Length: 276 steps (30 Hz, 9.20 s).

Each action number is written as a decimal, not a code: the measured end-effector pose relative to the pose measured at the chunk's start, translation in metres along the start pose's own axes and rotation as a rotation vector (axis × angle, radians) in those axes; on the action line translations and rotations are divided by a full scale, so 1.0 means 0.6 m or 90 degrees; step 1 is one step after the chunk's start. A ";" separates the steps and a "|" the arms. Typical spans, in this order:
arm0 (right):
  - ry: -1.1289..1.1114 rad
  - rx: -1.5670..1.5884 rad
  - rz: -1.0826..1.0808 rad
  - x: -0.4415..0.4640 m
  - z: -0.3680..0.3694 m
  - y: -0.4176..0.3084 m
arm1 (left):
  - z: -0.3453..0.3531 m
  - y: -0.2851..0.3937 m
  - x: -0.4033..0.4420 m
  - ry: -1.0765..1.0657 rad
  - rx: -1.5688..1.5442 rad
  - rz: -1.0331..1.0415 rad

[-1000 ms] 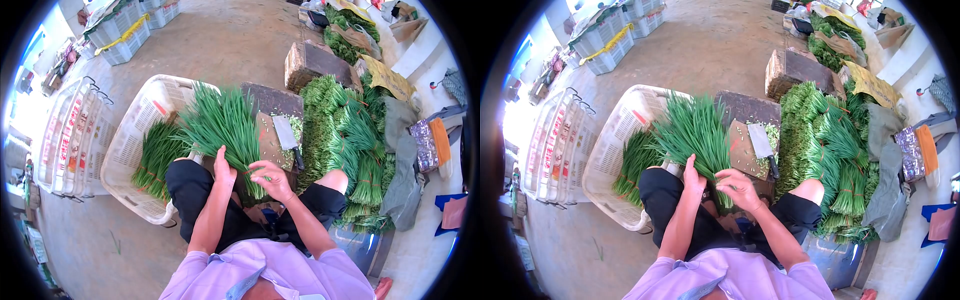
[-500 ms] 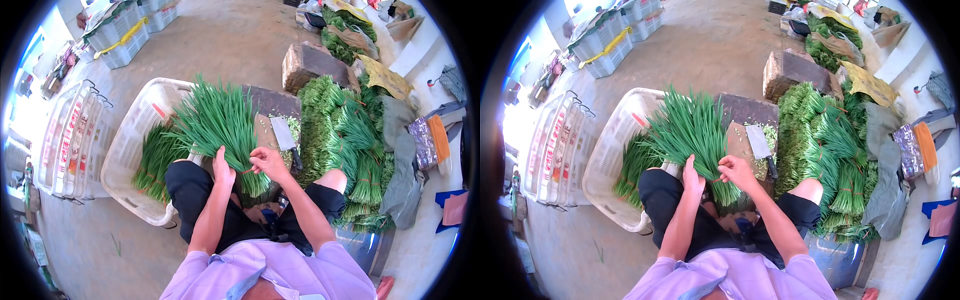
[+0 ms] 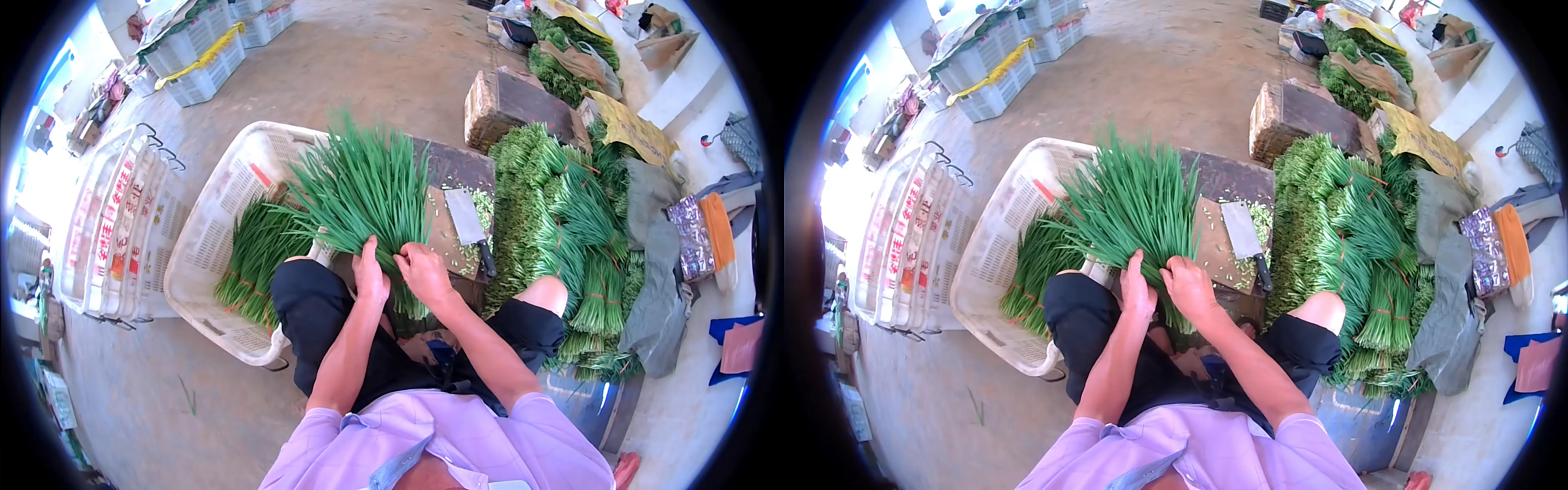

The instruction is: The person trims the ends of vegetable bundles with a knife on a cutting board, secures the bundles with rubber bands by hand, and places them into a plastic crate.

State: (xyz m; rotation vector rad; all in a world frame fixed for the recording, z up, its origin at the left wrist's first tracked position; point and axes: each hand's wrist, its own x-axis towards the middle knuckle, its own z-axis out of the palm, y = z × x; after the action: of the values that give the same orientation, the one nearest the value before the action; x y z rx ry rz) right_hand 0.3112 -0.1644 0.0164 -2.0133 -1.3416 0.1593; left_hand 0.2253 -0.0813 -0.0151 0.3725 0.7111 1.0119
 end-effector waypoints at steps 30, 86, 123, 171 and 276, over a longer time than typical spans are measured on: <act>-0.781 0.273 0.203 -0.051 -0.121 0.000 | -0.022 0.019 0.032 0.024 -0.093 -0.019; 0.255 0.046 -0.057 0.028 -0.135 0.008 | -0.014 -0.023 0.003 -0.093 0.165 0.057; -0.076 0.488 0.137 -0.032 -0.008 -0.016 | -0.031 -0.033 0.017 0.031 0.232 0.201; -0.200 0.281 0.280 -0.046 -0.251 0.098 | -0.042 0.018 0.043 0.006 0.022 -0.053; 0.048 0.452 0.201 0.253 -0.282 0.042 | -0.017 -0.025 -0.017 -0.233 0.307 0.047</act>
State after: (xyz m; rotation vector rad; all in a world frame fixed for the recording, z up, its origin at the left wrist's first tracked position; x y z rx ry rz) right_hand 0.4776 -0.1225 0.1680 -1.5743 -0.7524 0.6053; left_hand 0.2247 -0.0978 -0.0277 0.9835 0.6040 0.8016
